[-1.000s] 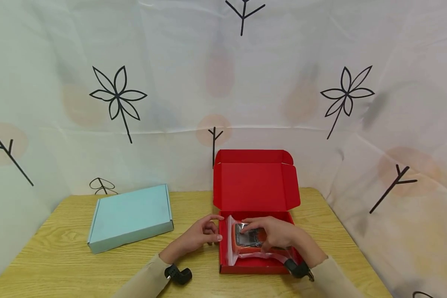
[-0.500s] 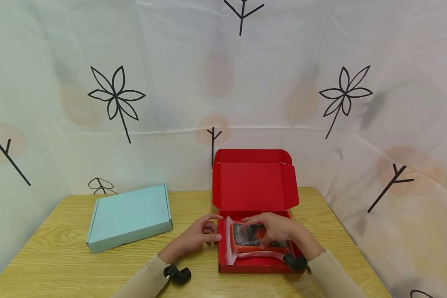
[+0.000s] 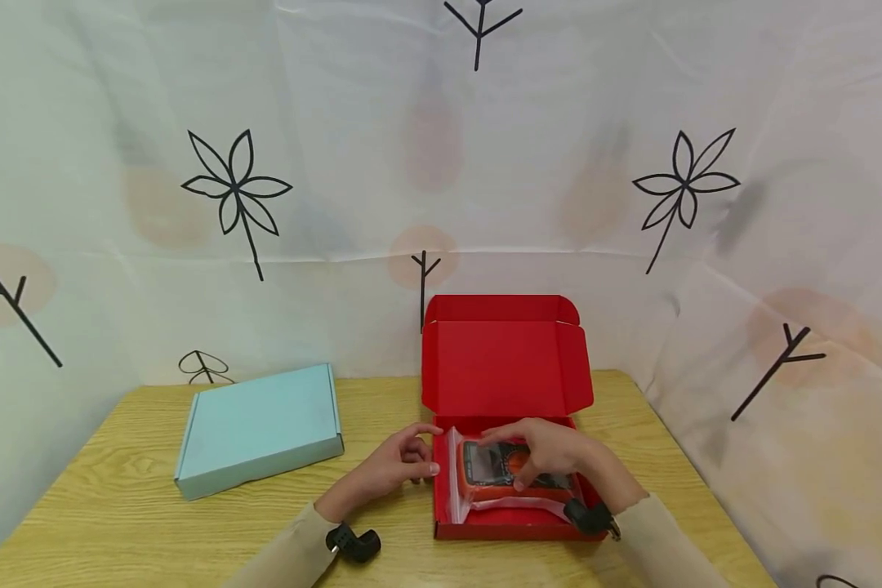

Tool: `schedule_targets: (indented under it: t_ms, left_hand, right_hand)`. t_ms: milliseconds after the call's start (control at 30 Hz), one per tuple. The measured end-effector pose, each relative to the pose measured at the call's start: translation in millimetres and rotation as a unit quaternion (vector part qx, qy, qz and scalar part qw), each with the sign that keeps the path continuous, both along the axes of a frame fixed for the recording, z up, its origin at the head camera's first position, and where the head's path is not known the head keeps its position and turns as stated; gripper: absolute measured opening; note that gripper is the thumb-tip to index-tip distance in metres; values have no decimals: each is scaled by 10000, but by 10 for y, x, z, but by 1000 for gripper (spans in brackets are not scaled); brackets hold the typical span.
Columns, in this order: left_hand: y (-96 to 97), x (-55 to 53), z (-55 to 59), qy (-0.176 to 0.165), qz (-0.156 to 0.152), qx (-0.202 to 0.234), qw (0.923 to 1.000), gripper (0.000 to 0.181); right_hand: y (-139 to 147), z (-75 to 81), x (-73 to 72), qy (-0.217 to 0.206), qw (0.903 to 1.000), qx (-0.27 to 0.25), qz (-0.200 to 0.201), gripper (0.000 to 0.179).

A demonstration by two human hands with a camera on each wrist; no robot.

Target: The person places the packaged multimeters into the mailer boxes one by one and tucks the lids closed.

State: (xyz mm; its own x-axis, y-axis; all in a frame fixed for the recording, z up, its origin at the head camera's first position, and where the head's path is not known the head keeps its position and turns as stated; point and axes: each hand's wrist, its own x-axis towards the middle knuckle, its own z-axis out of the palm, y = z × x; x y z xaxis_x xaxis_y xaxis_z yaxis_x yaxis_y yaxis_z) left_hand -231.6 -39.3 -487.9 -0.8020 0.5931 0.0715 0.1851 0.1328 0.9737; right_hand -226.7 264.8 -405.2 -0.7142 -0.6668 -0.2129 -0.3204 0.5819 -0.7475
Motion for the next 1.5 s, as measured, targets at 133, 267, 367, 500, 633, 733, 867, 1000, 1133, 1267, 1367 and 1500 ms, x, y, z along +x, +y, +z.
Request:
schedule_targets:
  t_ms: [133,267,367,500,633,733,867,1000,1133,1267,1367,1500]
  left_hand:
    - [0,11,27,9,40,-11,10000,48]
    - [-16,18,52,25,13,16,10000,50]
    - [-40,27,86,38,-7,15,10000,50]
    - [-82,33,139,41,87,-13,10000,43]
    - [-124,10,175,106,392,-37,9992,35]
    - [-146,-28,196,195,637,0,9978,33]
    - [-159,-78,231,323,943,173,9949,30]
    - [-161,-101,285,324,1188,388,9916,27]
    - [-150,-85,399,396,1434,644,9868,30]
    - [-140,-10,603,611,1518,723,9839,36]
    - [-125,16,698,684,1429,718,9848,41]
    - [-78,-62,608,567,1325,753,9867,47]
  right_hand:
    - [35,2,13,30,9999,-143,-9,64]
    - [104,32,38,164,9993,-316,-95,64]
    - [179,62,62,194,9985,-464,-205,65]
    - [296,71,94,235,9961,-810,-276,62]
    - [412,66,134,507,9900,-1142,-656,56]
    - [492,68,176,859,9796,-1440,-1107,48]
    - [576,65,228,1740,9528,-1706,-1812,37]
    - [629,40,272,2745,9045,-1757,-2750,27]
    - [667,1,284,3128,8422,-1815,-3999,26]
    - [747,-32,267,2714,7956,-2077,-5002,28]
    - [866,-42,257,2238,8086,-2117,-5013,33]
    - [1058,-65,227,1527,8707,-1898,-4273,47]
